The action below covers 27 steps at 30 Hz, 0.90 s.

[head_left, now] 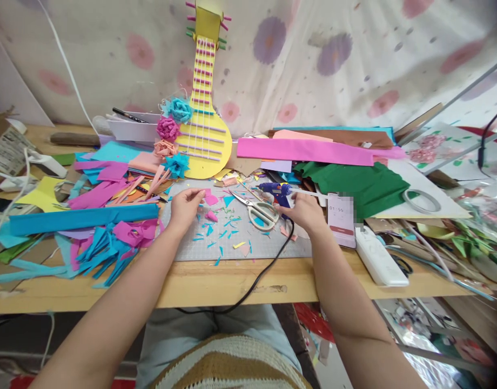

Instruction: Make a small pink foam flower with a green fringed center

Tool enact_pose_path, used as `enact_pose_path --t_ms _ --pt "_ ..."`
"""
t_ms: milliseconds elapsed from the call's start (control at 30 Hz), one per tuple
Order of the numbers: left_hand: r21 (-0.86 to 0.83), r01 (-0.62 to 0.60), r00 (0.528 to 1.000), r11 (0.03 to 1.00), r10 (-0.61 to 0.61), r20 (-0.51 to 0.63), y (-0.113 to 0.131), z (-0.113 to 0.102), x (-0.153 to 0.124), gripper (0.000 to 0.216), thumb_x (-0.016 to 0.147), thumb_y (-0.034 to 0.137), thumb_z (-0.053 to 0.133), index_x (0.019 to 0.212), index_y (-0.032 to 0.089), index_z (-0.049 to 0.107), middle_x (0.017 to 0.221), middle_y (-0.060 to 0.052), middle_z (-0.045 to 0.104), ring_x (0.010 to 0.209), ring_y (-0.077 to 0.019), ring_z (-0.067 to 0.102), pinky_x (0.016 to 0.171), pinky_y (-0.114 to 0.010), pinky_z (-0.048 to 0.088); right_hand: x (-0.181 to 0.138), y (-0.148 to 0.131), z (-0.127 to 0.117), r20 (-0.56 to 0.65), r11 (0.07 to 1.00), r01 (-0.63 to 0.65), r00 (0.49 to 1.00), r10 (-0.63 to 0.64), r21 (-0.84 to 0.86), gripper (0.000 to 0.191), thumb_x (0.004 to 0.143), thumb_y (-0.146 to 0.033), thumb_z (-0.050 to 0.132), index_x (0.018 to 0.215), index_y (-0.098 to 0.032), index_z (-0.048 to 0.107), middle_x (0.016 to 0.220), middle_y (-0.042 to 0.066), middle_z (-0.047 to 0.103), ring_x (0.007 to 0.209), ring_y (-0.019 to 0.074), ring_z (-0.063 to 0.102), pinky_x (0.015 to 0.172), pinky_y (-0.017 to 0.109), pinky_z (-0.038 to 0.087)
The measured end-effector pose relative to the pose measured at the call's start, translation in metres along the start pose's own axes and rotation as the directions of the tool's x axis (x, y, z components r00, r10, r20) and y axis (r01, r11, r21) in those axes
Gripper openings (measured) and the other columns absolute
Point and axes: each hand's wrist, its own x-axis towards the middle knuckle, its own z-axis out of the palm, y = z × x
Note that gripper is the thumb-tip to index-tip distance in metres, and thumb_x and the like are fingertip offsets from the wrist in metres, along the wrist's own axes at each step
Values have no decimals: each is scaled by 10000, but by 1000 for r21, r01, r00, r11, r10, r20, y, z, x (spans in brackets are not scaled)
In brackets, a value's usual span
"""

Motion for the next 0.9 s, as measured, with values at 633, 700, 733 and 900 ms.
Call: enact_pose_path --t_ms 633,700,733,900 --pt "19 -44 998 999 45 -46 -9 -7 7 266 651 370 639 800 156 690 686 -37 659 599 -144 589 464 -220 445 -28 -134 34 110 726 511 778 -618 459 161 750 -325 623 780 -169 601 822 32 597 773 137 512 659 244 343" --pt "9 -51 998 999 51 -40 -8 -7 7 265 649 368 642 796 152 692 686 -38 660 605 -148 591 463 -221 446 -26 -128 34 99 687 465 785 -611 559 128 759 -292 610 781 -166 598 791 20 596 732 120 510 655 239 355" --pt "8 -57 998 998 57 -36 -7 -7 7 266 651 370 643 792 150 692 683 -38 659 602 -145 589 463 -219 446 -25 -125 33 102 646 421 785 -612 636 122 761 -283 603 792 -165 597 786 14 600 713 111 512 658 238 366" --pt "54 -88 996 995 88 0 -2 -6 2 293 669 387 638 810 137 700 663 -34 649 570 -120 560 471 -202 439 -16 -107 37 173 270 9 749 -639 963 183 723 -313 630 828 -168 593 768 -6 620 669 94 545 637 235 427"
